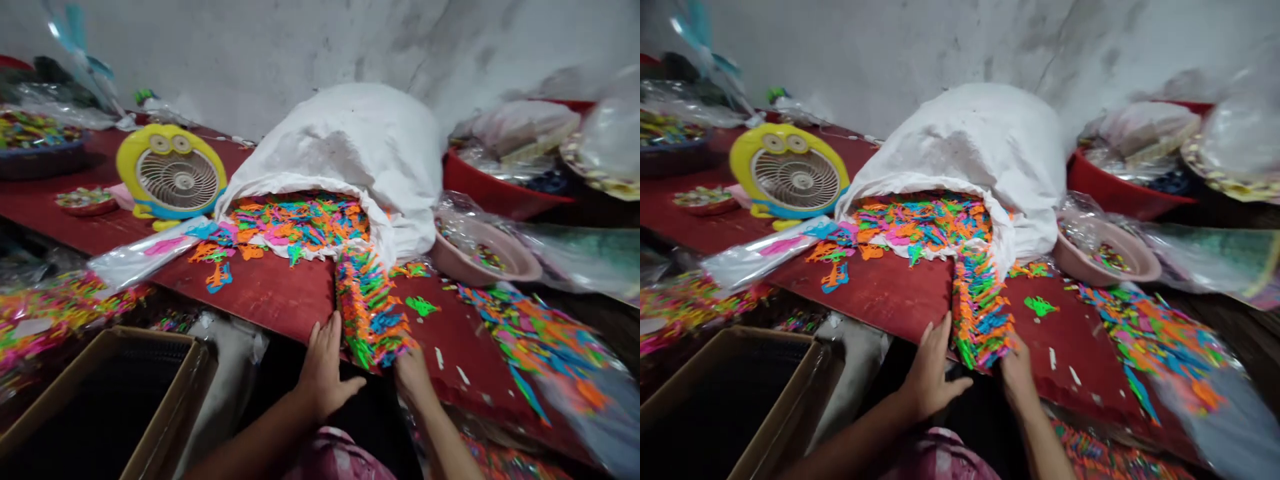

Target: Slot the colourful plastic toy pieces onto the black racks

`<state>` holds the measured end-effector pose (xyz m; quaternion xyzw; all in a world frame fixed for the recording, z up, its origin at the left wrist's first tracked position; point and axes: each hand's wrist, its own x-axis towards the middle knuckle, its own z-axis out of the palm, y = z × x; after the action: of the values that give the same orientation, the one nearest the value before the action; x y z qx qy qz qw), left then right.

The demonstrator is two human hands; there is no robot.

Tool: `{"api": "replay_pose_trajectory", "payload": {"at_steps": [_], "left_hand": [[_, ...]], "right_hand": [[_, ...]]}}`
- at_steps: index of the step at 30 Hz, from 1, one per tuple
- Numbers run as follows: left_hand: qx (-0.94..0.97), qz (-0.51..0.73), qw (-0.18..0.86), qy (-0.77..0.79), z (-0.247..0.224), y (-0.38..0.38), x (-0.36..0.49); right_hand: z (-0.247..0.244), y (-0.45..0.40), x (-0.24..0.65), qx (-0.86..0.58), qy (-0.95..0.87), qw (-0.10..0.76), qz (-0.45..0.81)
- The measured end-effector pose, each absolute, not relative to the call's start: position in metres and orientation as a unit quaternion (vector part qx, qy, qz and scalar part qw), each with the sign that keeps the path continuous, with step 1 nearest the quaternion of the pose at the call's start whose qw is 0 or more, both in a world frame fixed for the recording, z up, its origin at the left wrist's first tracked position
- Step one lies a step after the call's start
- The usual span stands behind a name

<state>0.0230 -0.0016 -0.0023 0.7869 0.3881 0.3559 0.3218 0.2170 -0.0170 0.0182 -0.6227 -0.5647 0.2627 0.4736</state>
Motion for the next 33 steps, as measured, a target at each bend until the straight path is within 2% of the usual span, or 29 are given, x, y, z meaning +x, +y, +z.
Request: {"api": "replay_pose_trajectory", "payload": {"at_steps": [2,5,11,18,29,33], "left_hand": [[0.767,0.385,0.284,0.426,-0.005,0.006,0.030],[0.757,0.395,0.258,0.452,-0.007,0.022,0.029],[0.778,0.351,0.252,0.456,-0.002,0.045,0.005],[0.717,0.391,0.304,0.490,-0.003,0.070,-0.003],[0.653,0.408,0.440,0.462,0.004,0.083,-0.004],[0.631,0.423,0.472,0.447,0.009,0.086,-0.005]], "right_hand": [[0.020,-0.010,0.202,-0.595,-0.511,0.536,0.311],[0.026,-0.003,0.208,-0.574,-0.534,0.534,0.316],[0.024,-0.019,0.313,-0.680,-0.520,0.496,0.146],[0.034,-0.003,0.417,-0.740,-0.564,0.359,-0.070],[0.054,0.115,0.395,-0.684,-0.710,0.120,-0.116],[0.047,0.127,0.399,-0.667,-0.731,0.071,-0.123]]}}
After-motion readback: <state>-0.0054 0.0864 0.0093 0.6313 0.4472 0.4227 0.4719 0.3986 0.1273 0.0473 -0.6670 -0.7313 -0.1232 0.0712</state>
